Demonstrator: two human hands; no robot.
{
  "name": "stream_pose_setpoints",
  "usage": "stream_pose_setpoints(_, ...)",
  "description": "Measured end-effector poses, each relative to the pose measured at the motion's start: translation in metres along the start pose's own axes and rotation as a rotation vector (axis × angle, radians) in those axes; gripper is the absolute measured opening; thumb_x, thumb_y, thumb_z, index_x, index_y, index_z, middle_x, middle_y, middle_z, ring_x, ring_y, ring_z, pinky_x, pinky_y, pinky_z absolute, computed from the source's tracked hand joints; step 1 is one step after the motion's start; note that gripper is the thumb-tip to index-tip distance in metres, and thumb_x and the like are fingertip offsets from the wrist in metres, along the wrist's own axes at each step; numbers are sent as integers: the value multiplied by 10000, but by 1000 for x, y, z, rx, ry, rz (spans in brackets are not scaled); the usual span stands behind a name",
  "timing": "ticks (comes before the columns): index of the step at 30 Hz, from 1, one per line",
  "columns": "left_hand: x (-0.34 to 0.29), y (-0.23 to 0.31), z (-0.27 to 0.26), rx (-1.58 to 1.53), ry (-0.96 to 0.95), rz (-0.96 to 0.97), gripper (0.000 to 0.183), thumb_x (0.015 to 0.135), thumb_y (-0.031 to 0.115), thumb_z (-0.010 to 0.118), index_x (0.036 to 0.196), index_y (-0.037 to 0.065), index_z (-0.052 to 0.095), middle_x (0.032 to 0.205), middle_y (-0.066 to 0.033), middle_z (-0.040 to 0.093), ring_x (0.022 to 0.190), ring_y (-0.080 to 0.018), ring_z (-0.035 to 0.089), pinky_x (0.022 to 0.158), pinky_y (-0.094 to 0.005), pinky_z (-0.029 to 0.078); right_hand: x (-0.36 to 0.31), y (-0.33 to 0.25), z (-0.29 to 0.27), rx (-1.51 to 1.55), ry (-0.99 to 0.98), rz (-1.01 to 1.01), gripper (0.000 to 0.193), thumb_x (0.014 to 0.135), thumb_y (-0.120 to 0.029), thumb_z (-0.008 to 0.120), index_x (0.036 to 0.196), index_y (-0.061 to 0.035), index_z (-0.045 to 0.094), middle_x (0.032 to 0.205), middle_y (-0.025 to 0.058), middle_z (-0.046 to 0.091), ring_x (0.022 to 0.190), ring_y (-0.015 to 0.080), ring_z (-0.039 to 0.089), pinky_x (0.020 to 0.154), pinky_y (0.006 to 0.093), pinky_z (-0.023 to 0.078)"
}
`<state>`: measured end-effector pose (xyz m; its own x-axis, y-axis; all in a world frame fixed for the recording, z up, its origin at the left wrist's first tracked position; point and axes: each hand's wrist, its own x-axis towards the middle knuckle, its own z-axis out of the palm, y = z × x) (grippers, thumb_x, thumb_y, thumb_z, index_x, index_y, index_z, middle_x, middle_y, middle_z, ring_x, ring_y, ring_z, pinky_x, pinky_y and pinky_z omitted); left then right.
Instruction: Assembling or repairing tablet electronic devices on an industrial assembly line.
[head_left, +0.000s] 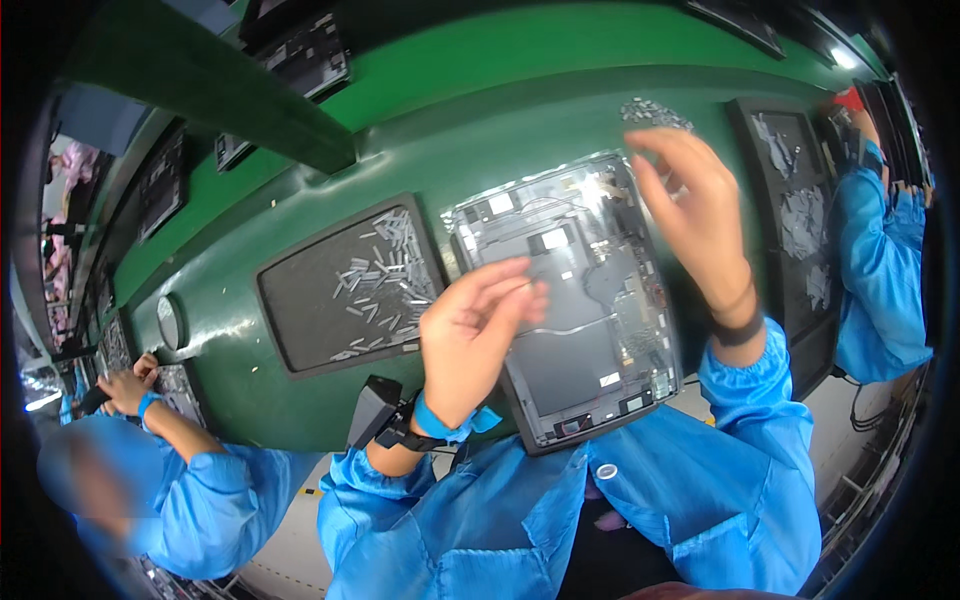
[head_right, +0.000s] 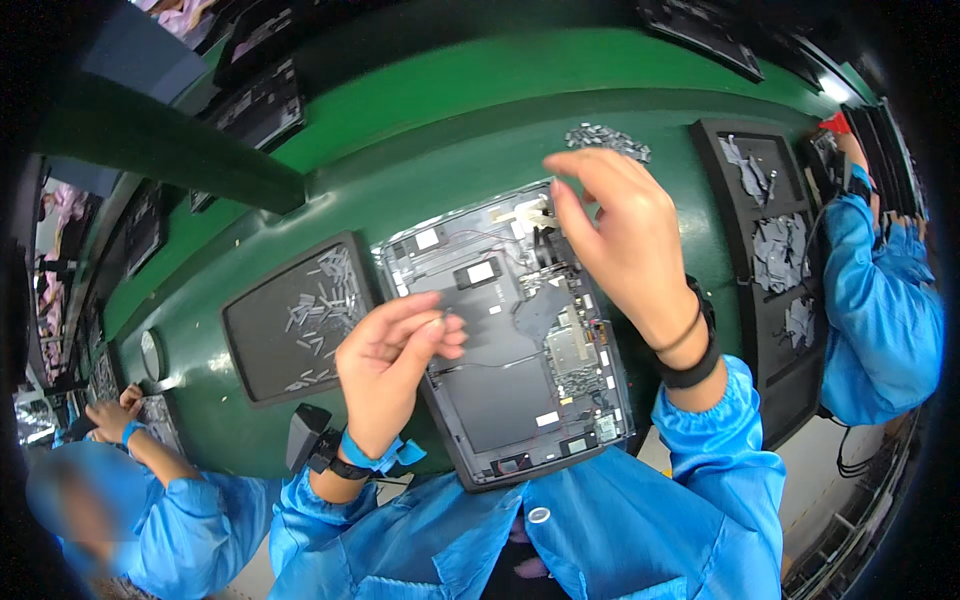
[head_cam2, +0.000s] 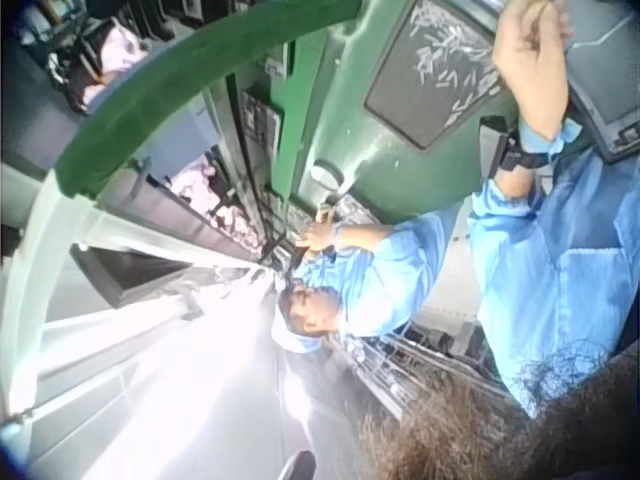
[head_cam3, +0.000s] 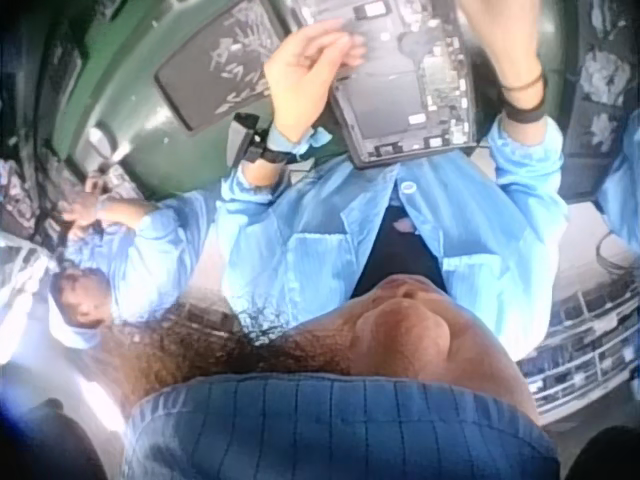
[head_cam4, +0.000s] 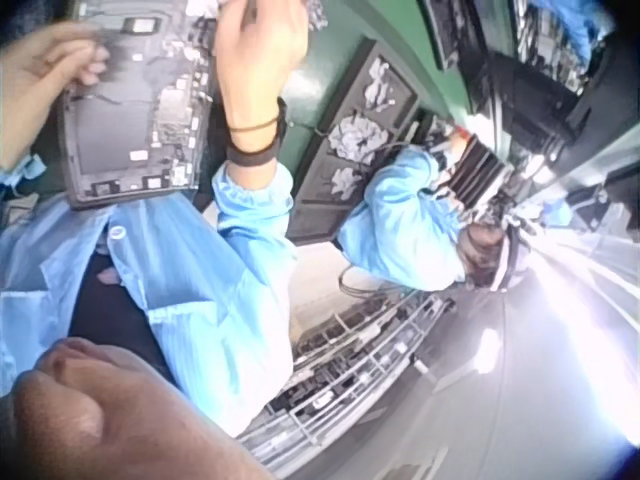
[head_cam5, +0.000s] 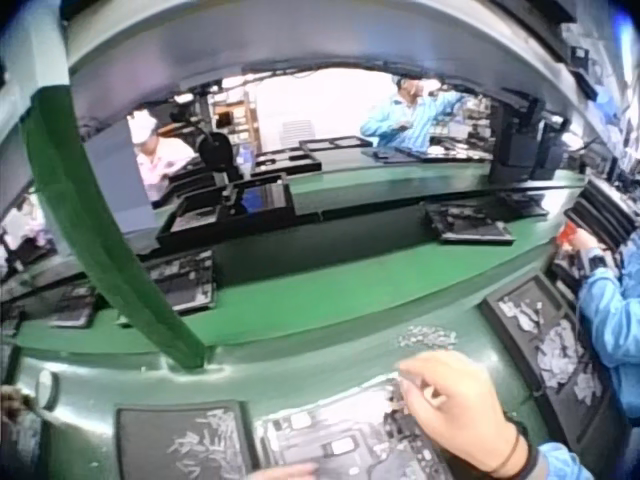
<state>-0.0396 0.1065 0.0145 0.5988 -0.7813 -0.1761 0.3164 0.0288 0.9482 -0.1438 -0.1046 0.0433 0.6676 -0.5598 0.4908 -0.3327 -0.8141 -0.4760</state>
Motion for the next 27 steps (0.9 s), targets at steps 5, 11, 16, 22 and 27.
stream_pose_setpoints(5, 6, 6, 15, -184, -29, 4, 318, 933, -10, 610, 1218, -62, 480, 973, -202, 697, 847, -252, 704, 752, -341, 594, -30, -35, -7, 678, -354, 131, 131, 856, -53, 687, 975, -2, 707, 845, 88, 678, 682, 122, 607, 594, 248, 475)
stream_pose_setpoints(11, 6, 11, 37, -223, -67, 74, 316, 937, 12, 617, 1216, -32, 474, 969, -176, 699, 816, -220, 704, 745, -323, 586, -47, -41, -2, 997, -287, 333, 116, 877, -43, 684, 979, 10, 701, 917, 70, 689, 730, 90, 613, 605, 235, 487)
stream_pose_setpoints(16, 24, 19, 34, -70, -146, 78, 250, 954, 20, 592, 1186, -36, 516, 965, -155, 693, 883, -188, 676, 789, -302, 560, -29, -28, -1, 1161, -114, 417, 134, 951, -49, 594, 1035, 41, 648, 914, 85, 695, 740, 85, 613, 666, 224, 519)
stream_pose_setpoints(22, 76, 30, 10, 427, -128, 195, 173, 935, 40, 618, 1079, -52, 643, 981, -92, 684, 918, -136, 662, 780, -259, 538, 6, 30, 1, 336, -190, -95, 154, 861, -51, 657, 996, 6, 706, 856, 112, 685, 718, 220, 657, 670, 301, 524)
stream_pose_setpoints(27, 109, 18, 11, 929, -63, 570, 156, 882, 87, 649, 995, -2, 709, 919, -111, 703, 859, -205, 672, 769, -302, 524, 18, 44, 13, 101, -203, -399, 88, 787, -76, 703, 844, -15, 677, 811, 113, 649, 744, 277, 620, 696, 351, 516)
